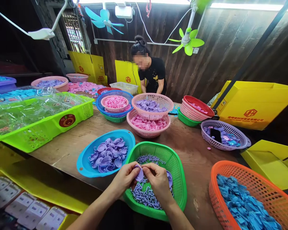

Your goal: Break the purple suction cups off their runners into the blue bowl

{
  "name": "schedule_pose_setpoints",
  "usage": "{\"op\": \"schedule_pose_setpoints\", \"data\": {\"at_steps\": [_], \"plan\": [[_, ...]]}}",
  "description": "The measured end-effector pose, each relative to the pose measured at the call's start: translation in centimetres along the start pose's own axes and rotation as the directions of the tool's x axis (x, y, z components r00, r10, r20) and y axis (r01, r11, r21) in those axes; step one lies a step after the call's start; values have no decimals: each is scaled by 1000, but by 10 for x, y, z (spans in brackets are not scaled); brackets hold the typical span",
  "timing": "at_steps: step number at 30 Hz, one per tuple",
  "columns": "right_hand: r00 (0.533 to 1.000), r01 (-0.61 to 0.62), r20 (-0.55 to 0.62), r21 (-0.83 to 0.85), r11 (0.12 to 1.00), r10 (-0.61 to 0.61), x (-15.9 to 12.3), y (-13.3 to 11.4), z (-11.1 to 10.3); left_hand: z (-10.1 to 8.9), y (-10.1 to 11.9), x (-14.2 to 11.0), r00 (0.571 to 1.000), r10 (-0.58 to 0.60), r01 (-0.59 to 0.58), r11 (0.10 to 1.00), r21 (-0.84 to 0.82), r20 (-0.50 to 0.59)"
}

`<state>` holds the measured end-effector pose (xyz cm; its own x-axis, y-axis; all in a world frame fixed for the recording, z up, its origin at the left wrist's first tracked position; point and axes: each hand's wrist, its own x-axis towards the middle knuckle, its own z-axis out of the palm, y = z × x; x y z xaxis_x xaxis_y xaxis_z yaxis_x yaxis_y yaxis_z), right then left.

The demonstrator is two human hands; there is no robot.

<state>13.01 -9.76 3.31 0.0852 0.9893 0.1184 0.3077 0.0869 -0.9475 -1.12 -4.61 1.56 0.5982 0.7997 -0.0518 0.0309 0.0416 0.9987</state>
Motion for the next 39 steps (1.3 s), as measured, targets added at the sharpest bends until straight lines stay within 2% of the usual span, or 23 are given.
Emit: {"op": "schedule_pose_setpoints", "data": {"at_steps": [4,8,11,16,26,28,34,36,39], "plan": [[1000,15,11,-79,997,-14,-1,-9,-4,4,4,-5,997,62,-50,978,200,-51],[989,29,-135,-193,981,-56,-6,-18,-6,7,10,-8,969,195,-109,891,440,-155],[979,85,-158,-264,961,-130,-9,-22,-1,9,13,-9,950,258,-118,820,560,-176],[963,173,-136,-345,923,-231,-9,-22,12,12,14,-9,951,261,-110,784,611,-164],[957,157,-170,-378,912,-235,-8,-21,15,11,13,-11,945,283,-98,728,678,-167],[953,153,-180,-410,899,-244,-9,-20,17,12,9,-11,940,295,-82,684,725,-172],[938,146,-182,-568,810,-296,-8,-20,25,15,-1,-11,919,367,-45,460,887,-143],[938,141,-179,-587,798,-297,-8,-21,29,16,-4,-11,916,377,-47,437,898,-136],[943,123,-188,-571,812,-275,-5,-24,32,17,-7,-11,919,367,-40,456,889,-147]]}}
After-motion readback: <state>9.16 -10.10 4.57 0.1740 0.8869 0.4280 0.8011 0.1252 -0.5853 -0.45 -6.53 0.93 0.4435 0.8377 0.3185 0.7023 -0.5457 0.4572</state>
